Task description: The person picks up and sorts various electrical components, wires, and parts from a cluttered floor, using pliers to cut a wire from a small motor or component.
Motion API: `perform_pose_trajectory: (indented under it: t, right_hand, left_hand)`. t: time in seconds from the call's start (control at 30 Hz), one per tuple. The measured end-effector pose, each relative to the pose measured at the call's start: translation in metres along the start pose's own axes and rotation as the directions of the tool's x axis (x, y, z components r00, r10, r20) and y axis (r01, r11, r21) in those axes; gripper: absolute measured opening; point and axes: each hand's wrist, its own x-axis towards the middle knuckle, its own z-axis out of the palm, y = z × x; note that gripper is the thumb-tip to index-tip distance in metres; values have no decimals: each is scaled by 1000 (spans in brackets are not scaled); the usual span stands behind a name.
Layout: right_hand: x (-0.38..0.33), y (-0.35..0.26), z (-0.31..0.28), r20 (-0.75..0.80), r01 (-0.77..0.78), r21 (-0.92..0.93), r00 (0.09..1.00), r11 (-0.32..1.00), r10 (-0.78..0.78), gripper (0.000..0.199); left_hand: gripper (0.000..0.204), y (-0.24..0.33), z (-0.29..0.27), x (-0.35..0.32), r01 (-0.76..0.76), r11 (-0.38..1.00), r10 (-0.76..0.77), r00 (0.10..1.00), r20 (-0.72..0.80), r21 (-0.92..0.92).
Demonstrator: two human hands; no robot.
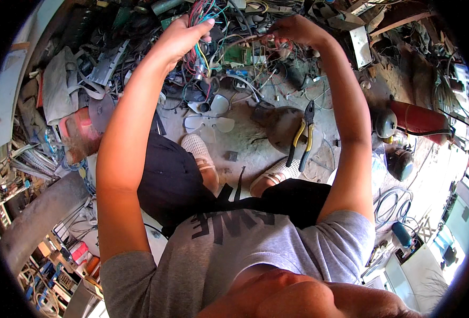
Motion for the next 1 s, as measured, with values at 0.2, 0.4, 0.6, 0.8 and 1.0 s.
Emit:
perform_pose_trajectory:
  t: [0.2,0.4,0.6,0.8,1.0]
  right_hand:
    - [-4,27,-6,-256,64,160,966,985,-21,23]
    - [-16,-73,-17,-382,-36,-210,923,977,-48,23]
    - [-47,-120,-61,-607,-29,-298,777,954,-166,15]
    - [-47,-127,-62,-341,193,457,940,868,-29,17]
    - [-34,-162,-41,-251,350,224,923,910,-293,20]
  left_hand:
    - [35,8,12,2,-18,996,18,1000,4,-84]
    - [36,9,9,-5,-44,996,44,999,-3,-78]
    - [37,17,17,-1,-67,993,68,998,5,-102]
    - [40,39,28,-10,-76,938,56,996,-67,-339]
    - [42,41,35,-11,-197,832,215,976,-25,-518]
